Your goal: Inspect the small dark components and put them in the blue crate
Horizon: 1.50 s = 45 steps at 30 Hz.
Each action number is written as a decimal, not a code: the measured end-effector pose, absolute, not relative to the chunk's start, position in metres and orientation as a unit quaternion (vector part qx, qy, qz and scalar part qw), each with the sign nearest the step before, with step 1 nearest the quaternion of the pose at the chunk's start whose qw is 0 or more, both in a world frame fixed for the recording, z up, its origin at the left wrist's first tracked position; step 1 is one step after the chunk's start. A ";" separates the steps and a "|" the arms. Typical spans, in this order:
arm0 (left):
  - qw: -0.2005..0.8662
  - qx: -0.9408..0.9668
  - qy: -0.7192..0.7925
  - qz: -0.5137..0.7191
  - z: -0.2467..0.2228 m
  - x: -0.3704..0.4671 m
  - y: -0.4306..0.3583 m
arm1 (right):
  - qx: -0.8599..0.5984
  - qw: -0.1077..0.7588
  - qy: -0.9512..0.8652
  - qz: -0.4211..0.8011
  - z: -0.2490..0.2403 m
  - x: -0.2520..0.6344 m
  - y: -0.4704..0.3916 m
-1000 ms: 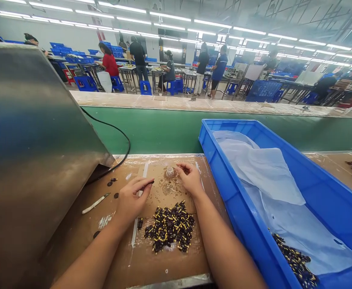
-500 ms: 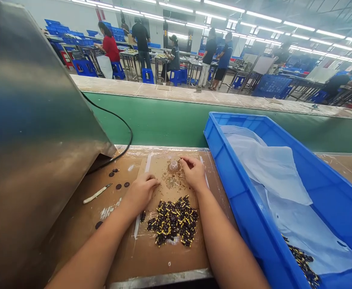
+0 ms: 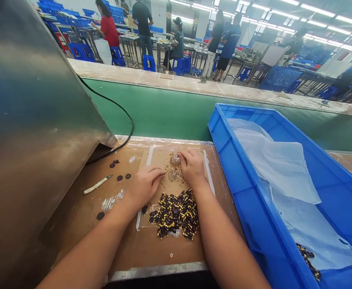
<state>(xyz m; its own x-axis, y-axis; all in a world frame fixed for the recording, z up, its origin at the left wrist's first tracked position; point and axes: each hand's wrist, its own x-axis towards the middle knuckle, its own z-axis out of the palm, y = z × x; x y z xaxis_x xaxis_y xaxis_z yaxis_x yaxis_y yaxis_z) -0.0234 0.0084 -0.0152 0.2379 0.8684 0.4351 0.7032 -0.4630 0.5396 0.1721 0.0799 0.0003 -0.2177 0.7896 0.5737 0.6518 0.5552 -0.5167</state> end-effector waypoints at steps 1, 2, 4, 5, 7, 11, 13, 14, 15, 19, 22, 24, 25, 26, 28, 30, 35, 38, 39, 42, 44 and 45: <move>0.120 0.776 0.505 0.359 -0.015 -0.023 0.008 | -0.463 0.415 -0.780 0.077 0.001 0.171 0.080; 0.121 0.774 0.506 0.361 -0.014 -0.023 0.008 | -0.463 0.411 -0.782 0.072 0.001 0.171 0.079; 0.118 0.772 0.505 0.368 -0.013 -0.022 0.008 | -0.467 0.401 -0.786 0.057 0.001 0.170 0.079; 0.115 0.771 0.502 0.374 -0.013 -0.021 0.008 | -0.471 0.397 -0.786 0.050 0.001 0.170 0.079; 0.106 0.770 0.496 0.387 -0.012 -0.020 0.008 | -0.476 0.393 -0.786 0.041 0.001 0.169 0.079; 0.099 0.769 0.493 0.395 -0.012 -0.019 0.008 | -0.469 0.392 -0.790 0.039 0.001 0.168 0.079; 0.099 0.769 0.493 0.395 -0.012 -0.019 0.007 | -0.468 0.390 -0.792 0.038 0.001 0.168 0.079; 0.099 0.769 0.493 0.395 -0.011 -0.019 0.007 | -0.469 0.389 -0.792 0.037 0.001 0.168 0.079; 0.099 0.769 0.493 0.395 -0.011 -0.019 0.007 | -0.470 0.387 -0.792 0.037 0.001 0.168 0.079; 0.099 0.768 0.496 0.393 -0.010 -0.019 0.007 | -0.478 0.383 -0.790 0.028 0.000 0.167 0.080; 0.094 0.768 0.493 0.397 -0.010 -0.020 0.007 | -0.478 0.383 -0.790 0.026 0.000 0.167 0.080; 0.090 0.769 0.490 0.400 -0.011 -0.020 0.007 | -0.480 0.384 -0.788 0.025 0.001 0.168 0.079; 0.088 0.770 0.490 0.400 -0.011 -0.020 0.007 | -0.484 0.384 -0.786 0.023 0.001 0.168 0.079; 0.087 0.769 0.491 0.400 -0.011 -0.020 0.007 | -0.489 0.387 -0.782 0.019 0.001 0.168 0.079; 0.086 0.768 0.494 0.398 -0.011 -0.020 0.007 | -0.496 0.400 -0.771 0.015 0.002 0.169 0.079; 0.087 0.766 0.496 0.400 -0.011 -0.021 0.007 | -0.499 0.416 -0.760 0.020 0.002 0.171 0.079; 0.106 0.746 0.495 0.433 -0.010 -0.023 0.006 | -0.503 0.426 -0.751 0.044 -0.002 0.175 0.079; 0.162 0.706 0.500 0.475 -0.007 -0.021 0.006 | -0.507 0.422 -0.750 0.055 -0.002 0.178 0.077; 0.202 0.674 0.511 0.493 -0.006 -0.020 0.006 | -0.510 0.423 -0.747 0.059 -0.002 0.179 0.076; 0.407 0.502 0.513 0.565 0.000 -0.013 0.006 | -0.528 0.445 -0.715 0.109 0.003 0.180 0.070; 0.551 0.352 0.454 0.606 0.003 -0.009 0.005 | -0.529 0.482 -0.668 0.203 0.008 0.176 0.063; 0.602 0.287 0.416 0.617 0.004 -0.008 0.004 | -0.520 0.502 -0.640 0.261 0.011 0.173 0.059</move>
<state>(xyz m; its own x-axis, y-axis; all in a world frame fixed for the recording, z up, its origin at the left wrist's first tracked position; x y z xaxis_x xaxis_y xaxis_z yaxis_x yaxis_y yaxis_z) -0.0081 0.0045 0.0039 -0.1094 0.9831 -0.1467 -0.5046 0.0723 0.8603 0.1728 0.0588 0.0108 0.0439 0.9273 0.3717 0.4038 0.3239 -0.8556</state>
